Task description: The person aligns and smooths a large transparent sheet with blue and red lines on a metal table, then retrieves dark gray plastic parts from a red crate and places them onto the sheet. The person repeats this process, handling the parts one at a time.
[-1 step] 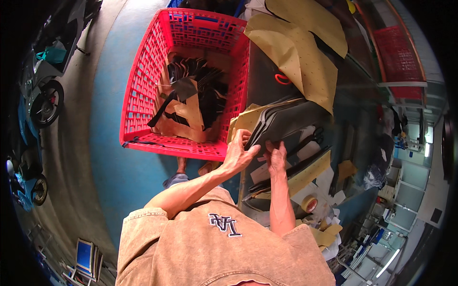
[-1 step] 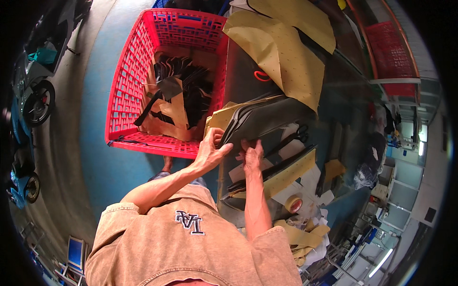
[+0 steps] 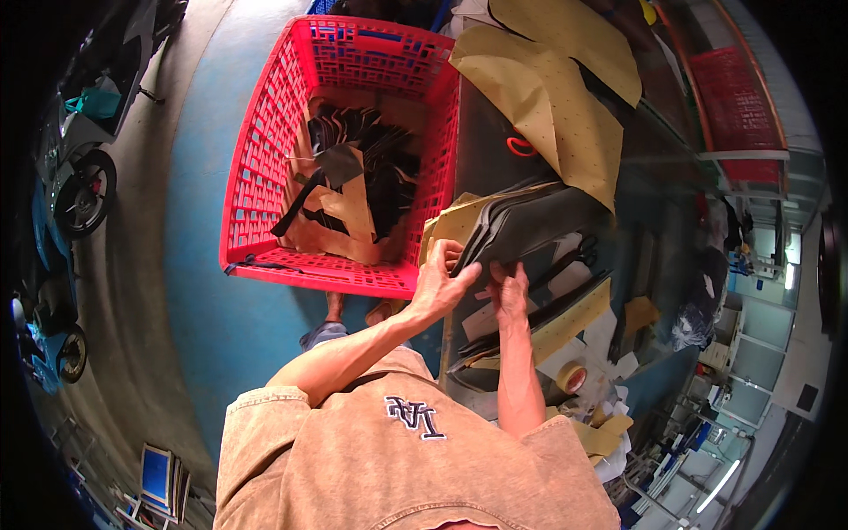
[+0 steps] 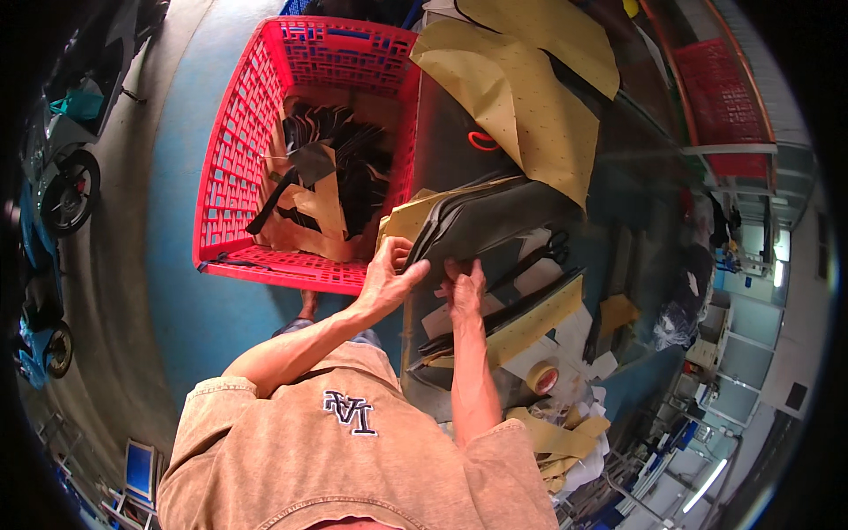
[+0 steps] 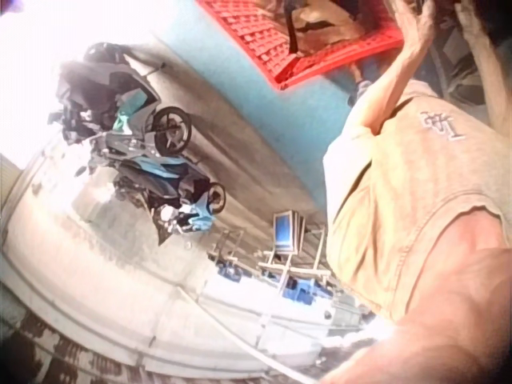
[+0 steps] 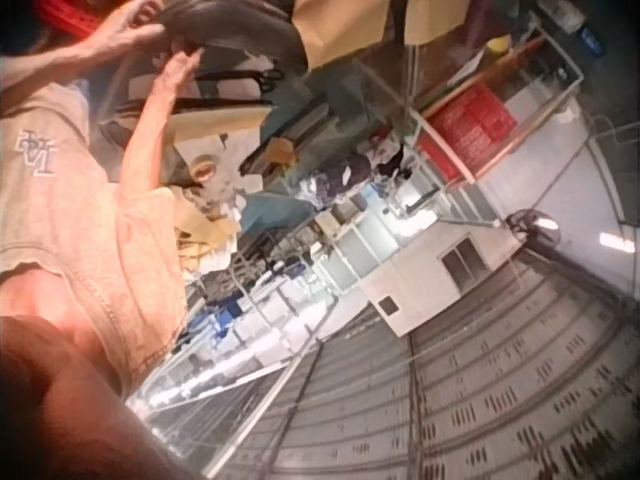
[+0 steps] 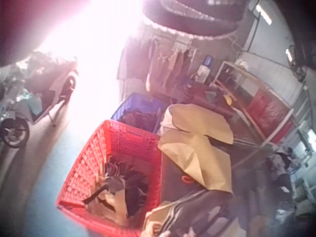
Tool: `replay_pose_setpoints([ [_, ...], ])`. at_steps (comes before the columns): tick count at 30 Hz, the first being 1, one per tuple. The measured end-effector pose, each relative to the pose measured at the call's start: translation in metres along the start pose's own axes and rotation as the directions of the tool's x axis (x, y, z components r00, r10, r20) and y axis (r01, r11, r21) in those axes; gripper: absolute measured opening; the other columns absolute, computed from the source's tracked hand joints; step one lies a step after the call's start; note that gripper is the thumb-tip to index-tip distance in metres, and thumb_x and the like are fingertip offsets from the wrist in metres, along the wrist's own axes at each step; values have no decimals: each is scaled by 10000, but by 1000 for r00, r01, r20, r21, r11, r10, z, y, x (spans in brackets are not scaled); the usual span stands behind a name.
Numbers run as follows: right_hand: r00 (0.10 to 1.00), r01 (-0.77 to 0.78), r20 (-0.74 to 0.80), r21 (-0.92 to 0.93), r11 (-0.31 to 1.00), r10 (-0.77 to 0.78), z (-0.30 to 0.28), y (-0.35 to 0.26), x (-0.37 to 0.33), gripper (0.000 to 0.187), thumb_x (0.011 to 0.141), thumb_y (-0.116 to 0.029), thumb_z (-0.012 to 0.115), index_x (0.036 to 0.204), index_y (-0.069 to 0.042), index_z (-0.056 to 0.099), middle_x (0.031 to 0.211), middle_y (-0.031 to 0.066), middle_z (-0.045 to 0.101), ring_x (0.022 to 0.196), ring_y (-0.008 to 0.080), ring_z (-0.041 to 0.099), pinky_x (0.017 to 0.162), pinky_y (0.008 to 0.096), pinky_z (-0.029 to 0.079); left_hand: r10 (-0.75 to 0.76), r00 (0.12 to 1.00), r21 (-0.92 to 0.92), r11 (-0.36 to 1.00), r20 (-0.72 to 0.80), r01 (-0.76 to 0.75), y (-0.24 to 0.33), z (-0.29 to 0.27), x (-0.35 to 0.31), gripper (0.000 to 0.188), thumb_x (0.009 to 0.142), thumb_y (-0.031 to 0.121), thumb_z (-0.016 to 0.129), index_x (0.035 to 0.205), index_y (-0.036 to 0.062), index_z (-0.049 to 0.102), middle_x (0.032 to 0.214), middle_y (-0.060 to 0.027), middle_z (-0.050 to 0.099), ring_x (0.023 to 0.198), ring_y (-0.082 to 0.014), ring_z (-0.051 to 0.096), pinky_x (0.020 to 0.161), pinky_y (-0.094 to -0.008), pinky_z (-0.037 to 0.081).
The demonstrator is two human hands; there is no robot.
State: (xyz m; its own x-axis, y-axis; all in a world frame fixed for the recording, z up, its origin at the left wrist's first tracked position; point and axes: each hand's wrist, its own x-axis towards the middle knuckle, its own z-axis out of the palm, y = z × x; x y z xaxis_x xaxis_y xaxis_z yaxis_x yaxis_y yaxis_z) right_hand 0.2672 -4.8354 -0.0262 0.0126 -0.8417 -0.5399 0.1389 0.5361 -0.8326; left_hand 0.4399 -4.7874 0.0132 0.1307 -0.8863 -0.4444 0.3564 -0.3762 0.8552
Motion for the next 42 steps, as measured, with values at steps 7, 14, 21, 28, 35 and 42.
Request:
replay_pose_setpoints([
  [7,986,-81,163,326,942,28,-1,2,-1,569,861,-57,667,1369,-134,422,1223,43,577,1071,186,584,892,335,509,55,998,-108,993,18,-53,-23,-5,20,474,901,286,659,1234,-6,488,1030,-83,632,910,-122,582,790,-267,487],
  [14,966,-164,255,473,866,43,-24,21,8,606,873,-18,633,1406,-179,393,1315,43,527,1191,216,522,1006,384,444,-30,995,137,990,-95,44,-1,4,25,360,873,278,677,1074,-12,605,934,-95,661,855,-145,606,755,-304,495],
  [21,923,-209,384,535,818,-15,-34,30,13,587,887,-25,609,1414,-168,393,1345,59,509,1228,238,500,1033,414,425,-29,988,14,999,-150,32,-33,2,41,250,878,223,633,986,-2,626,786,-104,656,743,-181,611,696,-345,484],
  [28,948,-235,308,526,818,74,-41,25,12,485,884,-25,580,1351,-81,463,1300,76,548,1200,234,526,1030,404,427,-21,989,-74,997,-150,10,-44,1,46,226,882,199,630,970,-8,614,775,-83,652,719,-155,591,669,-339,473],
  [35,999,-3,-46,150,989,10,9,-4,-8,349,873,-169,679,1168,-41,543,1067,60,625,877,150,607,715,284,509,-22,989,-112,994,-147,6,-40,0,45,238,901,203,611,988,-18,603,822,-89,665,741,-144,594,683,-325,480],
  [42,979,-22,-205,-179,984,-16,8,-2,-10,370,828,-347,748,922,-33,576,771,30,591,545,76,484,442,234,451,-28,997,-37,999,-68,25,-44,-6,46,342,988,319,475,1033,-9,563,890,-103,631,830,-169,563,757,-345,451],
])
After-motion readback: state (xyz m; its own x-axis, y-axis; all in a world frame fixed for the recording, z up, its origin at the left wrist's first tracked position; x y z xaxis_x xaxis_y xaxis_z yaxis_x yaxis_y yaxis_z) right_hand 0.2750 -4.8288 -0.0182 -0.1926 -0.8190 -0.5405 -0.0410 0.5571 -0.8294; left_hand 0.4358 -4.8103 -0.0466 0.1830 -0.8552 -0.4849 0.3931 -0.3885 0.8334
